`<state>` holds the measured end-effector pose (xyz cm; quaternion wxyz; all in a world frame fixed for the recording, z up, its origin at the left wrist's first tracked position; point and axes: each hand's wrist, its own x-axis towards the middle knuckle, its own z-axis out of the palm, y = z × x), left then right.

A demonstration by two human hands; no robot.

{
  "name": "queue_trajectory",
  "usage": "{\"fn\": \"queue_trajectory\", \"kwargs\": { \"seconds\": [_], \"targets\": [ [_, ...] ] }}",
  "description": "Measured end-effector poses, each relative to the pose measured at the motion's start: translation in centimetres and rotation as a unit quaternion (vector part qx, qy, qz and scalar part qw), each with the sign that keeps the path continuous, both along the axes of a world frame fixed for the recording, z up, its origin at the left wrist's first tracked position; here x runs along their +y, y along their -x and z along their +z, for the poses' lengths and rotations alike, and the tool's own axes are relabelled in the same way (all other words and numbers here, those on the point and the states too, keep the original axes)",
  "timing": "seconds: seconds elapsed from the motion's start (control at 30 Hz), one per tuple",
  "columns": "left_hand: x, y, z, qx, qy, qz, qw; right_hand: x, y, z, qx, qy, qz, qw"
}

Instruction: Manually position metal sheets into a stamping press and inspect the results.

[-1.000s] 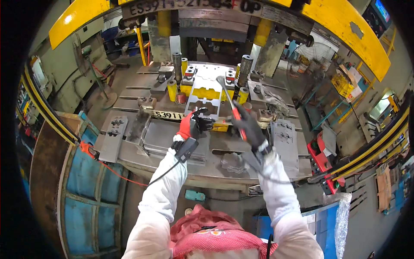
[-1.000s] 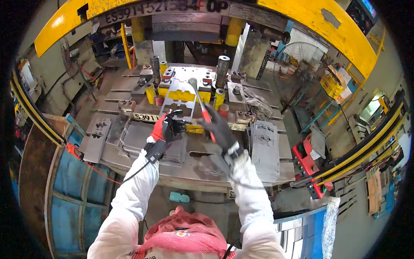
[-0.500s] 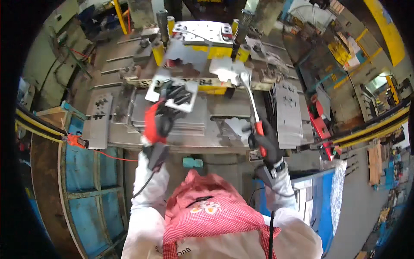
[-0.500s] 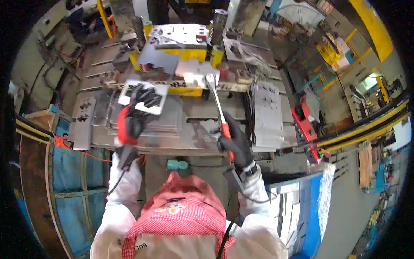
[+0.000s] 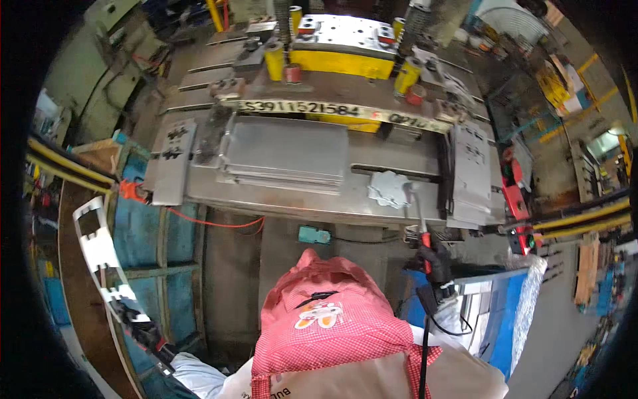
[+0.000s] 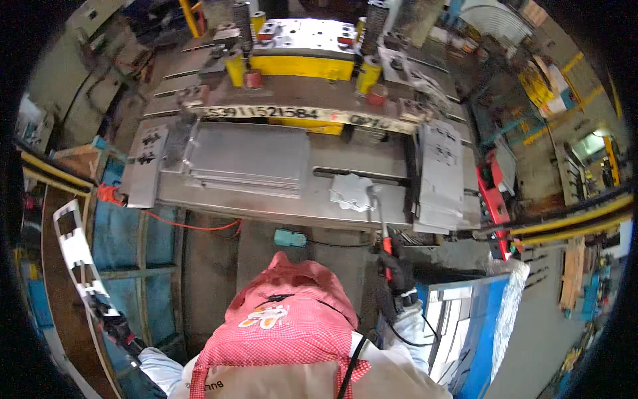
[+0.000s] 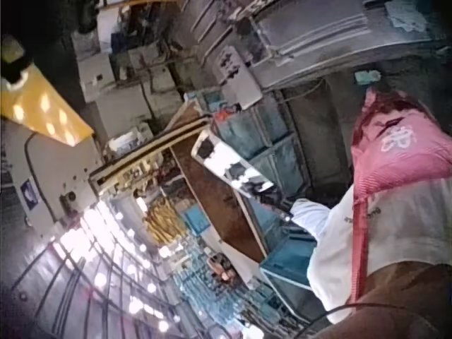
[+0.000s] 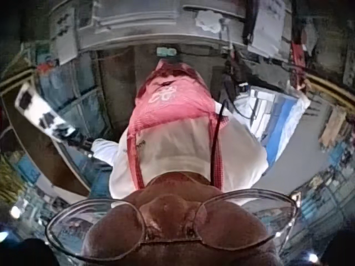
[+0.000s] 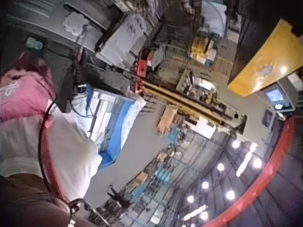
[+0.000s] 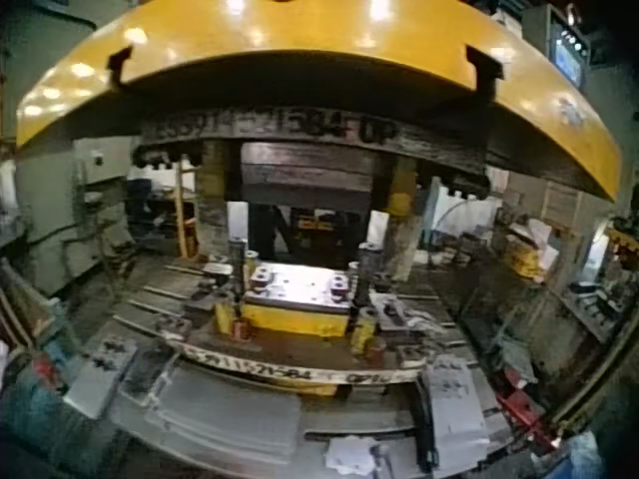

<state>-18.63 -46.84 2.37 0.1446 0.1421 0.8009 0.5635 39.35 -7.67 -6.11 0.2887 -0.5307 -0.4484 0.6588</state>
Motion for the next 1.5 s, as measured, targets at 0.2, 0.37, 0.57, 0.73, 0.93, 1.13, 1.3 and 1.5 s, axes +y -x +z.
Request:
{"fn": "queue_trajectory", "kwargs": {
  "seconds": [0.2, 0.37, 0.57, 0.73, 0.93, 1.13, 1.3, 1.5],
  "targets": [
    [-3.1, 9.7, 5.6, 0.188, 0.221, 0.0, 0.957, 1.3, 4.3, 4.4, 0.074, -0.087, 0.074, 0.991],
    [2.8, 11.4, 1.9, 0.251, 0.274, -0.064, 0.926, 4.8, 9.8, 7.0, 0.049, -0.134, 0.206, 0.968],
    [13.2, -0.4, -11.9, 0.192, 0.121, -0.217, 0.95, 11.6, 13.5, 5.3, 0.042, -0.15, 0.274, 0.949],
    [22.0, -15.5, -11.6, -0.211, -0.097, -0.255, 0.939, 10.2, 13.0, 7.9, 0.022, -0.12, 0.281, 0.952],
    [29.4, -24.6, -6.4, -0.424, -0.282, -0.484, 0.712, 2.8, 11.1, 10.0, -0.013, -0.153, 0.273, 0.95],
    [33.8, -26.1, -7.4, -0.488, -0.402, -0.415, 0.655, 1.7, 11.1, 7.6, 0.073, -0.08, 0.238, 0.965],
    [33.1, -25.0, -7.4, -0.499, -0.315, -0.4, 0.701, 2.5, 9.8, 4.6, 0.228, 0.089, 0.197, 0.949],
    [30.6, -24.5, -8.8, -0.469, -0.265, -0.418, 0.732, 5.6, 12.0, 6.9, 0.05, -0.124, 0.239, 0.962]
  ]
}}
